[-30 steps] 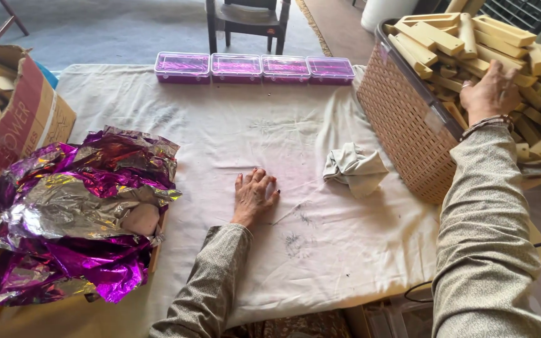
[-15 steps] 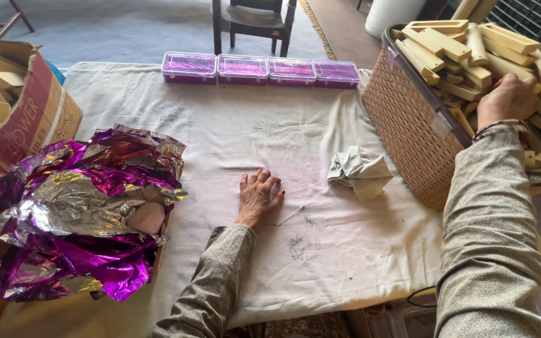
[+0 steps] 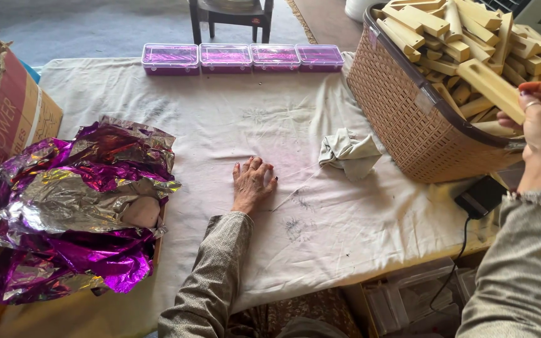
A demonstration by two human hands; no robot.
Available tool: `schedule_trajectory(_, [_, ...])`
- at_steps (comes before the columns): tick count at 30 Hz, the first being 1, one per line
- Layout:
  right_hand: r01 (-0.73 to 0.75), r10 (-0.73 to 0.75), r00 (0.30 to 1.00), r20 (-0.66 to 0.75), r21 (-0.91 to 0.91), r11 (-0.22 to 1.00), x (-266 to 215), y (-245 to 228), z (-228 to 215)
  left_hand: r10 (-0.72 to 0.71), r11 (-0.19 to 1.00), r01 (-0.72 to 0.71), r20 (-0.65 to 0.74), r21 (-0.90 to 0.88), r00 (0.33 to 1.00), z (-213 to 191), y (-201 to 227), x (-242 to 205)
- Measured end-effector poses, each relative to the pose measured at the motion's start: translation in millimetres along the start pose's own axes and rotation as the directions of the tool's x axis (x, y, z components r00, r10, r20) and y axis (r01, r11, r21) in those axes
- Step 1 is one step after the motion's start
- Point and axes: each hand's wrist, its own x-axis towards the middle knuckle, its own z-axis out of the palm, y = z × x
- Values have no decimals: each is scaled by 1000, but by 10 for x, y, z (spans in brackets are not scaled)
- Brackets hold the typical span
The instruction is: The person takes small wooden pieces from a basket and wipes them with a cloth. They handle the pieces one by one, cleaning the surfaces before placing them on the table.
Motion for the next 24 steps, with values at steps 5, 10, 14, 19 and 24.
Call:
schedule_trajectory(5, [-18,12,970,241,22,1000,-415,-103,371,-9,1000,9,7,-12,1000,-39,36,-31])
schedule_trajectory(10, [-235,203,803,561,-17,972,-570,113,1105,-34,995,32,-23,-92,999,-140,96,-45])
schedule_trajectory(14, [-17,57,877,477,-88,996,-248,-73,1319,-40,992,38,-19,-117,999,-136,88,-26])
schedule_trajectory(19, [238,-216,970,110,-608,758,834,435,1251,-52,995,53,14,-85,999,-246,153,-43])
schedule_trajectory(24, [249,-261,959,113,-779,576,1411,1012,1269,-49,996,49,12,-76,999,-243,172,-50])
